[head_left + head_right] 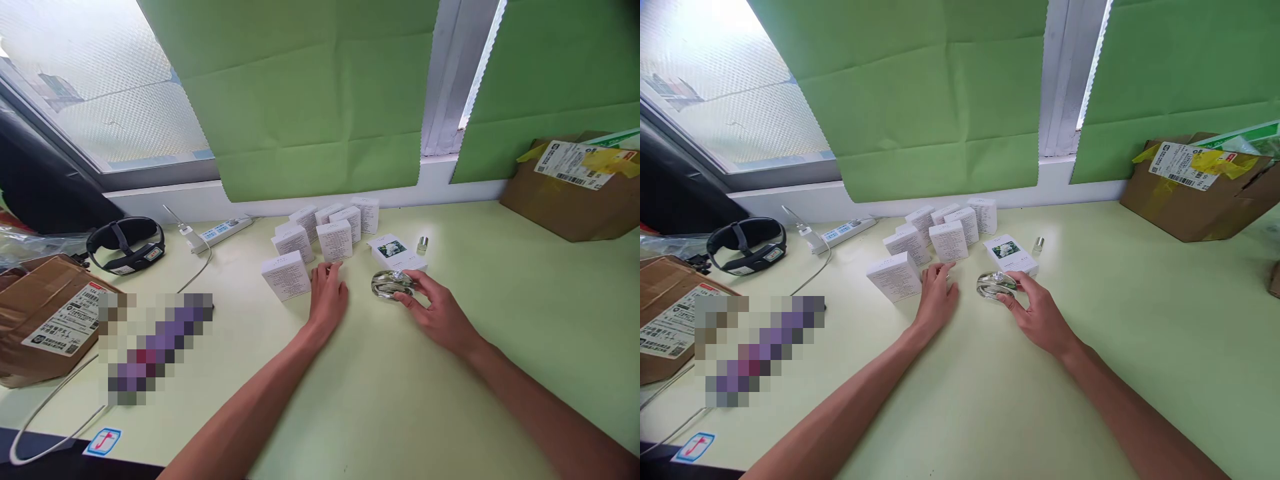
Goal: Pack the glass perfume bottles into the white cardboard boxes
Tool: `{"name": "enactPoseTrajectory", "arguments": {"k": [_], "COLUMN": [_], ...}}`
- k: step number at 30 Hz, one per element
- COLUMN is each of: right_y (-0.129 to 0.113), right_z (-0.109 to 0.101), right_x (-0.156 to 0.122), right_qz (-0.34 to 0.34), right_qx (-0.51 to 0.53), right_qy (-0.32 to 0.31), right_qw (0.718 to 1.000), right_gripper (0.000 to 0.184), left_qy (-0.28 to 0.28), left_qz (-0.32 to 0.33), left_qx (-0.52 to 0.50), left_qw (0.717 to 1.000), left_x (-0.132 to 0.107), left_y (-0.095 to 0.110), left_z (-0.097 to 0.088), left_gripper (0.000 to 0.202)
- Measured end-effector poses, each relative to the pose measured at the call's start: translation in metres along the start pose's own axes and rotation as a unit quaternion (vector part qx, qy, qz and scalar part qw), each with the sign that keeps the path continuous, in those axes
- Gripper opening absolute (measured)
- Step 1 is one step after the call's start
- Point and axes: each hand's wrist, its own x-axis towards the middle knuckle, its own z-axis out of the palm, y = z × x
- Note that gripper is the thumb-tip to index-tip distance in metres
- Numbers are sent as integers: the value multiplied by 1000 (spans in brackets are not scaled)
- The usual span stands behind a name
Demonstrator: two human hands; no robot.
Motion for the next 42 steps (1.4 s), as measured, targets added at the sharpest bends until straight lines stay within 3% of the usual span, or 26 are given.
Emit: {"name": "enactPoseTrajectory", "arguments": {"k": [8, 16, 26, 32, 35, 38, 42], "right_y": [2, 5, 1, -4, -7, -15, -28], "right_z": [7, 4, 2, 0, -1, -5, -6], "right_x": [-1, 0, 0, -1, -1, -1, -4], "right_qz": [26, 61, 63, 50, 18, -68, -164], "right_qx": [38, 4, 6, -10, -16, -31, -87], "right_qy": [-61, -83, -116, -128, -105, -4, 92], "right_qw": [997, 995, 991, 990, 994, 997, 978], "right_gripper": [32, 34, 36, 39, 42, 37, 29], "left_qy": [-21, -40, -23, -18, -40, -71, -88], "left_qz": [4, 11, -17, -23, -20, -31, -35], "left_qx": [-33, -49, -84, -158, -300, -463, -524], "left_qw": [999, 998, 996, 987, 953, 883, 847], "left_x": [-1, 0, 4, 4, 4, 2, -5], "left_y": [0, 3, 2, 10, 20, 32, 47], "left_z": [0, -4, -7, -10, -15, -24, -33], "left_gripper": [42, 41, 33, 28, 26, 31, 34]}}
